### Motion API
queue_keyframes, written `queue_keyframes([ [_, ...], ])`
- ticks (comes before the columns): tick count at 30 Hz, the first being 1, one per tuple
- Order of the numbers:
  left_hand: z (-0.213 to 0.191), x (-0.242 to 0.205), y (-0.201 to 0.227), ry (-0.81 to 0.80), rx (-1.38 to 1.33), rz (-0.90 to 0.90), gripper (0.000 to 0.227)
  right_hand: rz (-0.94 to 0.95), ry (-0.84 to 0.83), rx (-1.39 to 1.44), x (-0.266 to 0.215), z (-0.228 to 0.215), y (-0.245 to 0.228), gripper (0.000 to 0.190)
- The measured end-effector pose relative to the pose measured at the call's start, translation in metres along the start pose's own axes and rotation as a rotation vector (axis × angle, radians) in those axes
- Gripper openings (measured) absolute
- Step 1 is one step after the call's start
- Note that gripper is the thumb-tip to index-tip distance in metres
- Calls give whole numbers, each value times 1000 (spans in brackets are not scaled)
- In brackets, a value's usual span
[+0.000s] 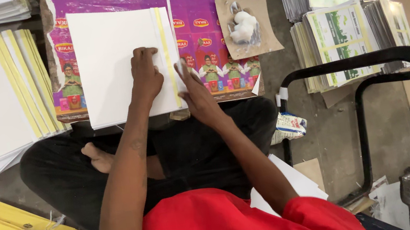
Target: The person sits on the floor and applies glue to the spine of a stack of white paper sheets using a small stick. They then press the glued edge to secure it. The person repeats this process for multiple stacks of paper.
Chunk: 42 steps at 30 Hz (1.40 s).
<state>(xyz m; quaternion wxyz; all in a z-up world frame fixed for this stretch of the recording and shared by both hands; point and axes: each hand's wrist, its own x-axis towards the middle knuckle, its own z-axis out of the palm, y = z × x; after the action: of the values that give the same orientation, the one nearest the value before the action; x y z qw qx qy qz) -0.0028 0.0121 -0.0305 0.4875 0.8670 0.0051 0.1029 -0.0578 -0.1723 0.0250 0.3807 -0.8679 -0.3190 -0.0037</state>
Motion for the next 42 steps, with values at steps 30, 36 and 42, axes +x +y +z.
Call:
queue_keyframes([
  [30,-89,-35,-19,308,410,-405,106,107,277,14,-39,-5,-18,64],
  [36,-129,-42,-25,220,352,-558,103,187,331,24,-71,-1,-40,64],
  [42,-138,-46,-132,539,446,-359,91,196,294,48,-75,1,-52,70],
])
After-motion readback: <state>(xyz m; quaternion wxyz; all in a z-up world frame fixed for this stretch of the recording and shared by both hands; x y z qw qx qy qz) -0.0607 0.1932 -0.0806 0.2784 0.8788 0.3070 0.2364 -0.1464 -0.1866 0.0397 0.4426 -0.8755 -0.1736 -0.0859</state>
